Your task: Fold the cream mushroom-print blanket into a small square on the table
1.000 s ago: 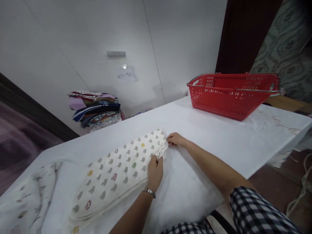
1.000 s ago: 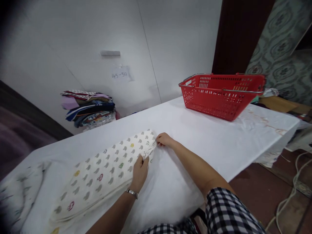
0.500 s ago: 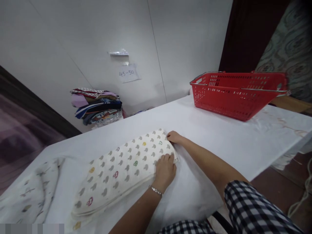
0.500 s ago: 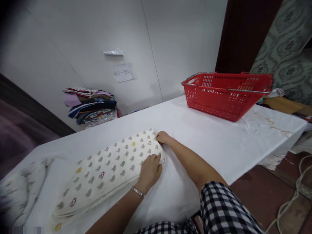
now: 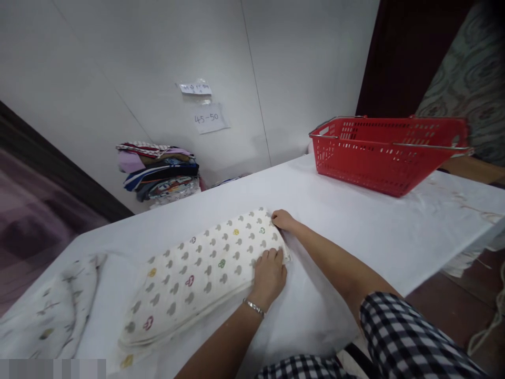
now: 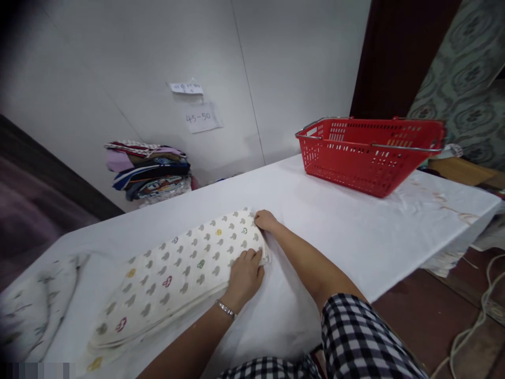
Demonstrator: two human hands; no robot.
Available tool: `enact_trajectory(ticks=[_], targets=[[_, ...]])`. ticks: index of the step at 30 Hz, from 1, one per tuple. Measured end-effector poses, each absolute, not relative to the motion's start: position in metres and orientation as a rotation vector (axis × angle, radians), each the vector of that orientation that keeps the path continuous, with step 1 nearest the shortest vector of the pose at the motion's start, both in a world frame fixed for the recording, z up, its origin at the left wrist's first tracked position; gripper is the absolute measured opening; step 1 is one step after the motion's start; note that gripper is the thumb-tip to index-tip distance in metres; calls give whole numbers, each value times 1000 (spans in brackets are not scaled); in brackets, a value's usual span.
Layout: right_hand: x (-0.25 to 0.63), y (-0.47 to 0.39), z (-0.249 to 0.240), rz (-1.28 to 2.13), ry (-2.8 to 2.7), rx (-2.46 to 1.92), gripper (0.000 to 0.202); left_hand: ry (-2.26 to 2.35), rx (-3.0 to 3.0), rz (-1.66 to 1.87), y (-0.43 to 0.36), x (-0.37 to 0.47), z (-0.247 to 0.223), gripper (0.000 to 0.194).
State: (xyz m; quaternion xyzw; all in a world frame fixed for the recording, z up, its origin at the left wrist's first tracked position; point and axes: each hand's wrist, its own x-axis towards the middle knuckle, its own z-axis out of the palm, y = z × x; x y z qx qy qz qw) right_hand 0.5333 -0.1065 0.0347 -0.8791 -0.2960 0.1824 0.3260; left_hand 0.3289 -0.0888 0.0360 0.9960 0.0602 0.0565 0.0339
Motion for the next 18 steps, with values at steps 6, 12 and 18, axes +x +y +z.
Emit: enact_trajectory(ticks=[6, 12, 18], targets=[[528, -103, 40, 645, -654, -2175, 13, 179, 2974, 192, -88, 331, 48, 35], [524, -108, 46, 832, -534, -1915, 10, 356, 2581, 104, -58, 355, 69, 35], [526, -115, 44, 927, -478, -1711, 5, 786, 2425, 101, -43, 400, 71, 45]])
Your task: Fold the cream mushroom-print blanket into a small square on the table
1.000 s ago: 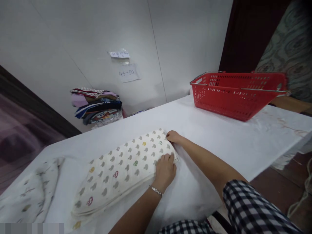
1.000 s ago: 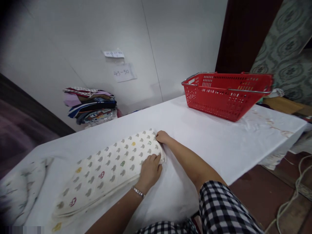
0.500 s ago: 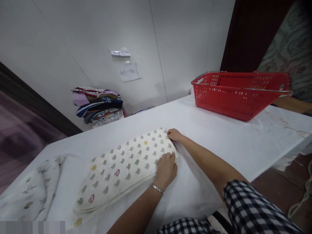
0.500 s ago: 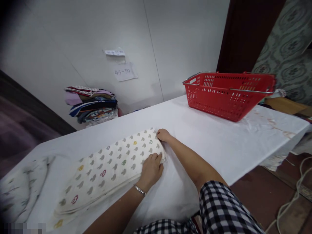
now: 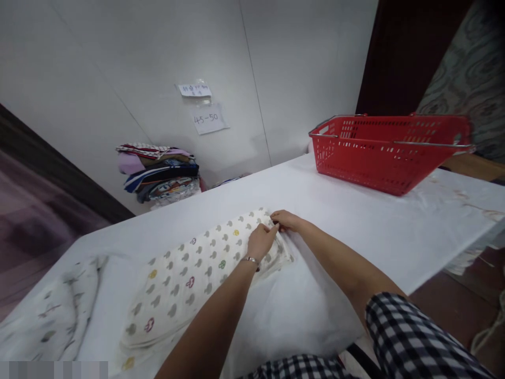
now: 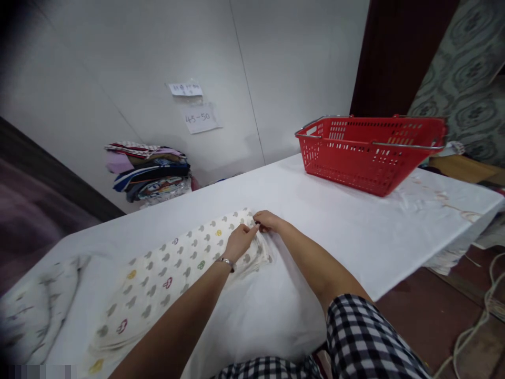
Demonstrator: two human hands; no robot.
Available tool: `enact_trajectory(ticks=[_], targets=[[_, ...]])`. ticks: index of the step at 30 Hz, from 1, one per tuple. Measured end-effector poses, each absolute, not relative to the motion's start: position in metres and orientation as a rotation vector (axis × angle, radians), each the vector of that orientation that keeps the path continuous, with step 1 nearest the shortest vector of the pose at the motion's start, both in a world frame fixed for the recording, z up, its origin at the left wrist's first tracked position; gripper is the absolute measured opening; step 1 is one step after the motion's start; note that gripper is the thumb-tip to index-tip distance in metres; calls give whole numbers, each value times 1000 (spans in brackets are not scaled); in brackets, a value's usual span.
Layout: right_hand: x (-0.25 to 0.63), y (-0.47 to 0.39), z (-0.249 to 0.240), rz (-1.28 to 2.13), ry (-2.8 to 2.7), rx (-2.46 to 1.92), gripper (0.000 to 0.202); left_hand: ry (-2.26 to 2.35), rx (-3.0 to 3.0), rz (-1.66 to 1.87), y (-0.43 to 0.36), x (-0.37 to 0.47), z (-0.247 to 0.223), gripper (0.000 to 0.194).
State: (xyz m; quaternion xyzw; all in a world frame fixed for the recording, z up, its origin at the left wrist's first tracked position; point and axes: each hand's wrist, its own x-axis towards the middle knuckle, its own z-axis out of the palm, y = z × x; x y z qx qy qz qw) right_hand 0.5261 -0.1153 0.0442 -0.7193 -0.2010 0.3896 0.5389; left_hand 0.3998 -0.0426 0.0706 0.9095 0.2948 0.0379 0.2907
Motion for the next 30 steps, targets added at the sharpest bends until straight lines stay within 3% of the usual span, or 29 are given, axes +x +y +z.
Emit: enact_trajectory(ticks=[2, 7, 14, 24, 30], targets=[[528, -116, 40, 947, -475, -1666, 7, 829, 2416, 48, -41, 410, 66, 45], [532, -117, 31, 1001, -472, -1601, 16, 890, 2191, -17, -29, 418, 55, 23], [529, -114, 28, 886, -493, -1628, 9, 903, 1916, -46, -20, 414, 52, 13], [526, -113, 27, 799, -491, -1676, 3, 870, 1834, -31, -20, 413, 47, 15], [523, -112, 26, 770, -485, -1632, 11, 858, 1864, -25, -18, 414, 41, 18]])
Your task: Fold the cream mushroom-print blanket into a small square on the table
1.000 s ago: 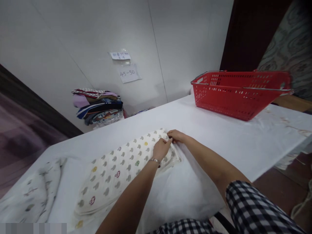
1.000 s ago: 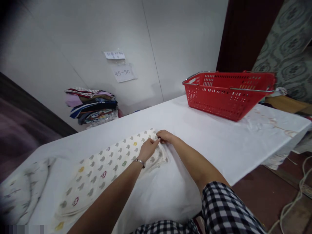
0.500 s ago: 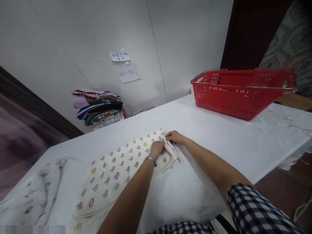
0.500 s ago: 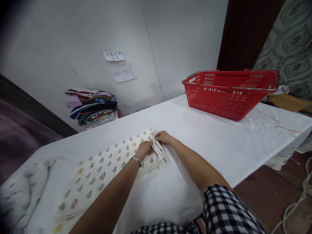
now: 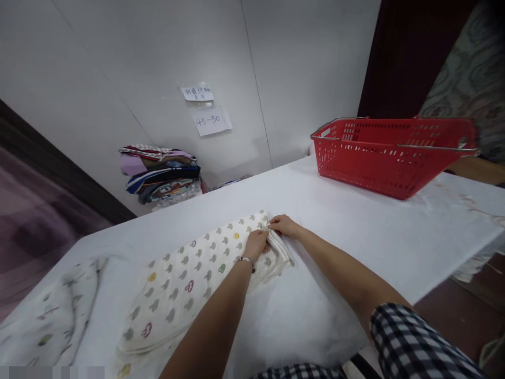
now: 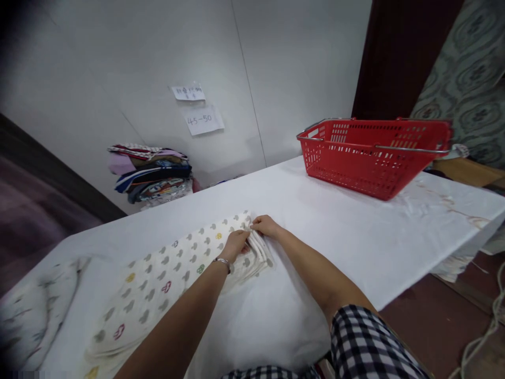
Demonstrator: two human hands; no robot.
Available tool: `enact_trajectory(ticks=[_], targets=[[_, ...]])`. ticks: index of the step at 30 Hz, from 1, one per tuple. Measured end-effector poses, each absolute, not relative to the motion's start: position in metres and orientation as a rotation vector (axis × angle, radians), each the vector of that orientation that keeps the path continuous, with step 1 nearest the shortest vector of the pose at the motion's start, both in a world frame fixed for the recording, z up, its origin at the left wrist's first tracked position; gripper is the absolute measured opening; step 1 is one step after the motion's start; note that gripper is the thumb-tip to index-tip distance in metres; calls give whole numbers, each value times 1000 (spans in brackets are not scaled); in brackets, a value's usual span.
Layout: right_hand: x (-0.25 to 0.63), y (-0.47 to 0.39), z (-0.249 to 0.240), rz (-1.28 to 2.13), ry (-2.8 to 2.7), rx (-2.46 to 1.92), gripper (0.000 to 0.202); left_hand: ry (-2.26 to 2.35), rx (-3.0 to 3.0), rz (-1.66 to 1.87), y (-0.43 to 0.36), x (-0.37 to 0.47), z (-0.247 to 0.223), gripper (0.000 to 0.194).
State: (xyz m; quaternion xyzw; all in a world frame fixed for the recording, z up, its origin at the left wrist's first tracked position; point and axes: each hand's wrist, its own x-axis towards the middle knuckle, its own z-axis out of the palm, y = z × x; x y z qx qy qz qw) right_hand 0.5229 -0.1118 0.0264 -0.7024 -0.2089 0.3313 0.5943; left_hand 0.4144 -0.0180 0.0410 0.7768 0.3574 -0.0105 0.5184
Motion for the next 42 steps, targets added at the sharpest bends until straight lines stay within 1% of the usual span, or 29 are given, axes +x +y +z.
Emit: enact_trajectory(ticks=[7, 13, 18, 23, 28, 33, 37, 42], targets=[[526, -115, 22, 761, -428, -1600, 6, 876, 1897, -1, -16, 415, 36, 17], [522, -109, 15, 633, -439, -1570, 15, 858, 1955, -7, -16, 415, 35, 18], [518, -111, 19, 616, -514, -1594, 11, 844, 2021, -27, -17, 418, 37, 19], [516, -113, 25, 628, -537, -1643, 19, 834, 2070, -23, -18, 418, 39, 23], [516, -112, 21, 623, -473, -1655, 17, 848, 2104, -5, -19, 416, 40, 24], [517, -111, 19, 614, -404, -1654, 18, 895, 2166, 111, -27, 413, 42, 14], [515, -113, 21, 620, -401, -1652, 18, 839, 2314, 296, -30, 412, 49, 21], [514, -113, 22, 619, -389, -1653, 17, 765, 2582, 276, -33, 412, 61, 21]])
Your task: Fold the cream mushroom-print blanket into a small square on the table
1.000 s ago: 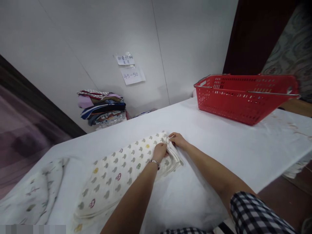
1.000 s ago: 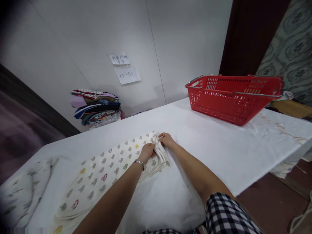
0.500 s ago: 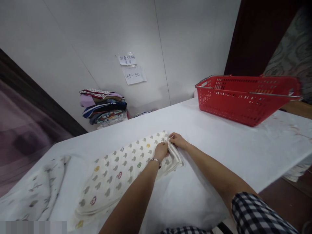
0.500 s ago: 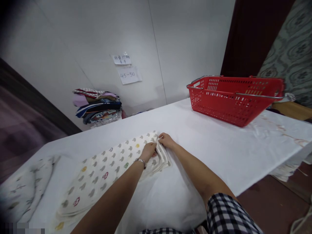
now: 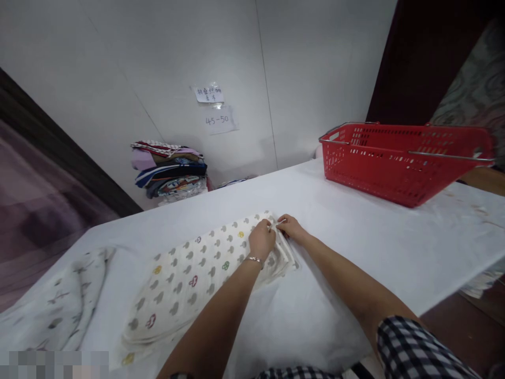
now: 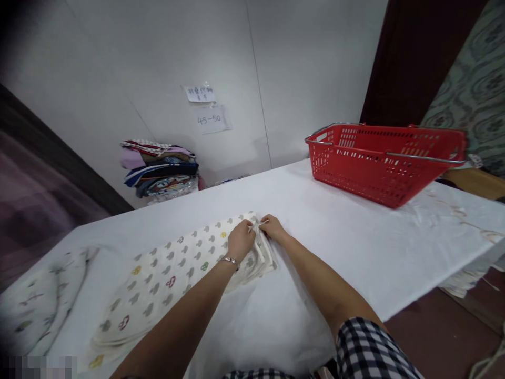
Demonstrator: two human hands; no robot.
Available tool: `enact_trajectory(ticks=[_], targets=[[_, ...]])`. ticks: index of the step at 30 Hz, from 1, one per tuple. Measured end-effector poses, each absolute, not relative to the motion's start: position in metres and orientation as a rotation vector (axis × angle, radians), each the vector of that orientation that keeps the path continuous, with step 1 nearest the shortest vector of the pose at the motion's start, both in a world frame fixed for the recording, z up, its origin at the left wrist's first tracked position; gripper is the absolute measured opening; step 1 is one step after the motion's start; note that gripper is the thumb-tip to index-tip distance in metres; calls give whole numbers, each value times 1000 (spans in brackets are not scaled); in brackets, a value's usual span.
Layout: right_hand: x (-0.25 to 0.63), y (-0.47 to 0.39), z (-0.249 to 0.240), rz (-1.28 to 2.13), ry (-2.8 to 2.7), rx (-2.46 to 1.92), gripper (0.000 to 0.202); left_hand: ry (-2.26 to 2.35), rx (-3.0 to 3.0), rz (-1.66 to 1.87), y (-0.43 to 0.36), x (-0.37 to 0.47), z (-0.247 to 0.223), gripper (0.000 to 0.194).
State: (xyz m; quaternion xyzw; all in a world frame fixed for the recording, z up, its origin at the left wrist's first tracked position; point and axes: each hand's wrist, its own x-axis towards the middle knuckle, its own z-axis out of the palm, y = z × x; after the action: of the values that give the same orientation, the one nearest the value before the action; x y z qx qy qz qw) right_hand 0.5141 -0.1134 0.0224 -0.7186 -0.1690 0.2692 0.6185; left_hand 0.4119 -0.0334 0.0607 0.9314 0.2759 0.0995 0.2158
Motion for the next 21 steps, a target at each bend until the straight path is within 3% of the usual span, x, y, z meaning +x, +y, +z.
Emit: enact_trajectory(ticks=[5, 14, 18, 21], targets=[[514, -115, 23, 619, -388, -1638, 17, 672, 2699, 125, -44, 414, 57, 19], [520, -117, 11, 624, -457, -1616, 22, 624, 2144, 88, -27, 407, 52, 29], [520, -119, 8, 619, -473, -1650, 19, 659, 2389, 330, 17, 367, 60, 34], [519, -120, 11, 612, -497, -1690, 18, 806, 2717, 316, 72, 316, 63, 42]])
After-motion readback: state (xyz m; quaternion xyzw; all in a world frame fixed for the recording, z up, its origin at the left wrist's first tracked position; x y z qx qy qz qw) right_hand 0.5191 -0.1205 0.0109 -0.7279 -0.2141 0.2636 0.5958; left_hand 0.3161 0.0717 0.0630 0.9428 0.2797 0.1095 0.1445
